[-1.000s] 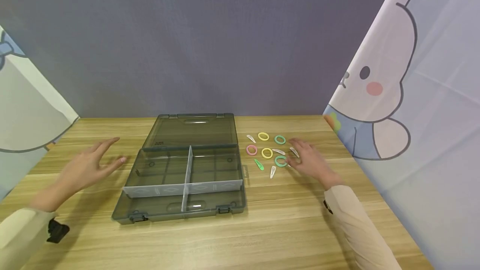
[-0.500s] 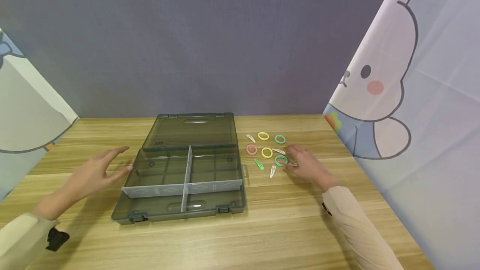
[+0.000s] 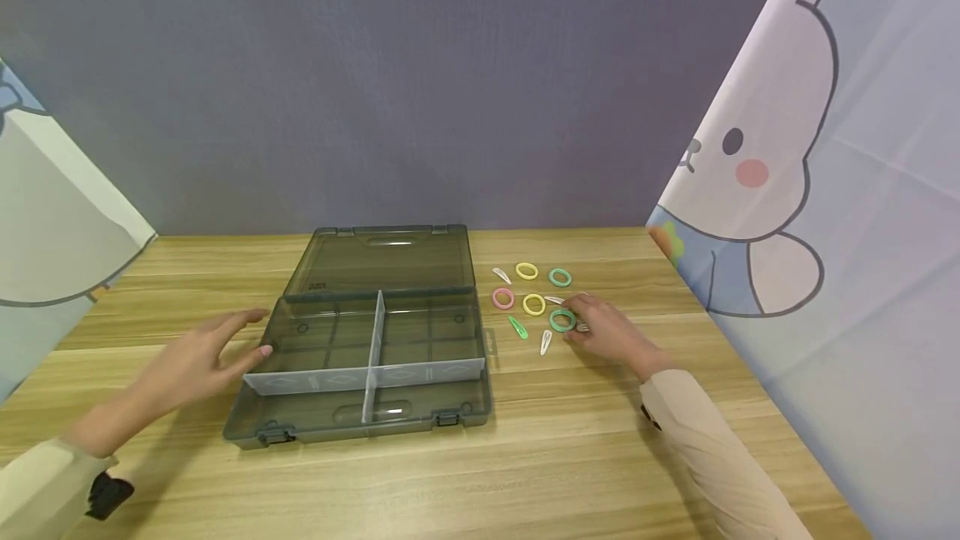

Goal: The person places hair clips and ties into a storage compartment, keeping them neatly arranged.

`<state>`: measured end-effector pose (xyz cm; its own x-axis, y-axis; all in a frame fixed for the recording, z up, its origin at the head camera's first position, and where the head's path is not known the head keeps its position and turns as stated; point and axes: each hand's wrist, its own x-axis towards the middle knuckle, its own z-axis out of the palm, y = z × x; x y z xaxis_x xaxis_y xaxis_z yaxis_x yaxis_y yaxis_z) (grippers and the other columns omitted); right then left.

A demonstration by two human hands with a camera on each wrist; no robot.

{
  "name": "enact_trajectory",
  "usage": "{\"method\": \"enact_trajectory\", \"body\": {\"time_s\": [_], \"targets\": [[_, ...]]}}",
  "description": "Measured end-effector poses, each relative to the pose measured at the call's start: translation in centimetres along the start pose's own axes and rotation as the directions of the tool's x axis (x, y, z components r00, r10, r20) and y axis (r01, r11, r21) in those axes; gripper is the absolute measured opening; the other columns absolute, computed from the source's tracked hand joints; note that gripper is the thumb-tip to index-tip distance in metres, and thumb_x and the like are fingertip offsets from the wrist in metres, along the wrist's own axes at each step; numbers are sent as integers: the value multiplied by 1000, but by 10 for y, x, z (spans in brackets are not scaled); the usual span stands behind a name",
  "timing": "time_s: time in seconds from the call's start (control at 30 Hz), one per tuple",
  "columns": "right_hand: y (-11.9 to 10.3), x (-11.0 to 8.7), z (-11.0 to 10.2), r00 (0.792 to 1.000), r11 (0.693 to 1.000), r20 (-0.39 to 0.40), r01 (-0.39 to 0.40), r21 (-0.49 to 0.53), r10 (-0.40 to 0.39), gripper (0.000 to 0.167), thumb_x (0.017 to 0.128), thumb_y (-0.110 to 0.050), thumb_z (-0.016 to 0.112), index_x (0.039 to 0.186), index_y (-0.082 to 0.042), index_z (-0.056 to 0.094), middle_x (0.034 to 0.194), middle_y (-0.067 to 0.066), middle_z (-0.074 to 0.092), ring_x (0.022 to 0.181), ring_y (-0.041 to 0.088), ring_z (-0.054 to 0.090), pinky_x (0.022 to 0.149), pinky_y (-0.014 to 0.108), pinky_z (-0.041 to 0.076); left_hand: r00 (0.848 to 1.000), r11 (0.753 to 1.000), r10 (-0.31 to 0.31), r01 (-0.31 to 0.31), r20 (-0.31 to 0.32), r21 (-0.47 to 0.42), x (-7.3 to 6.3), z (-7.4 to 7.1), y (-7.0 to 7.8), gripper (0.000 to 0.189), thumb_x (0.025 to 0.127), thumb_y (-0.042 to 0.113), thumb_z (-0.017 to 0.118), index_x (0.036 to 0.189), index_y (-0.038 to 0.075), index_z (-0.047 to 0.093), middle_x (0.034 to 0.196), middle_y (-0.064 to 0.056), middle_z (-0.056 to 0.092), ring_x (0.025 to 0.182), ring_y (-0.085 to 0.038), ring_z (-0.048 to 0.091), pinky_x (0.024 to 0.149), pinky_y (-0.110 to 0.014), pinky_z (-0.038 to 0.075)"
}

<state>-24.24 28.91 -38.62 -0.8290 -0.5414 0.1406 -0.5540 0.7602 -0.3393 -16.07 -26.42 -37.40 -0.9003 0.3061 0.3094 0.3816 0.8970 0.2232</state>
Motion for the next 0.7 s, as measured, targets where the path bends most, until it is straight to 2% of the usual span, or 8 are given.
{"method": "enact_trajectory", "body": {"time_s": [0.03,0.17,0.27,0.33,0.4,0.53,0.7], "targets": [[0,0,0,1000,1000,-1,1,3,-1,43,78,-11,71,114,4,54,102,13,60,98,34,60,84,47,51,1000,1000,1,-1,-3,-1,-1,1,0,57,86,41,59,130,7,46,121,-24,56,92,-41,61,66,-52,51],[0,1,1,1000,1000,-6,6,-8,-6,42,78,-12,71,113,4,55,100,13,60,96,32,60,83,46,51,1000,1000,11,-12,-17,-29,-2,2,1,53,86,37,60,128,6,49,122,-20,56,83,-33,64,66,-50,52],[2,2,2,1000,1000,-4,4,-22,-5,41,78,-12,71,113,4,55,100,13,61,94,31,60,82,44,52,1000,999,15,-15,-6,-51,-3,1,2,49,88,37,58,126,7,50,122,-18,57,68,-18,63,67,-48,52],[3,3,2,1000,1000,0,0,-28,0,41,78,-12,70,113,4,55,101,13,61,94,30,60,81,43,52,1000,998,14,-13,7,-61,-3,0,2,46,89,37,57,125,9,51,122,-17,58,64,-12,61,65,-46,52],[3,4,2,1000,999,7,-3,-38,3,41,79,-12,70,114,4,55,102,13,60,94,30,60,81,43,52,1000,997,16,-14,19,-69,-4,-1,3,44,89,37,56,124,9,52,121,-17,58,64,-12,61,64,-45,52],[3,6,3,1000,998,19,-4,-65,6,41,80,-14,69,115,4,54,107,16,60,94,30,59,81,44,52,999,997,21,-19,25,-80,-4,-1,3,43,90,36,56,123,9,52,121,-17,58,75,-22,65,69,-50,51],[2,7,4,1000,996,25,-11,-86,13,40,81,-15,68,114,4,55,106,16,60,93,29,60,80,42,53,999,996,18,-14,41,-87,-5,2,0,44,90,34,56,125,10,50,122,-17,58,57,-2,56,68,-47,52]]}}
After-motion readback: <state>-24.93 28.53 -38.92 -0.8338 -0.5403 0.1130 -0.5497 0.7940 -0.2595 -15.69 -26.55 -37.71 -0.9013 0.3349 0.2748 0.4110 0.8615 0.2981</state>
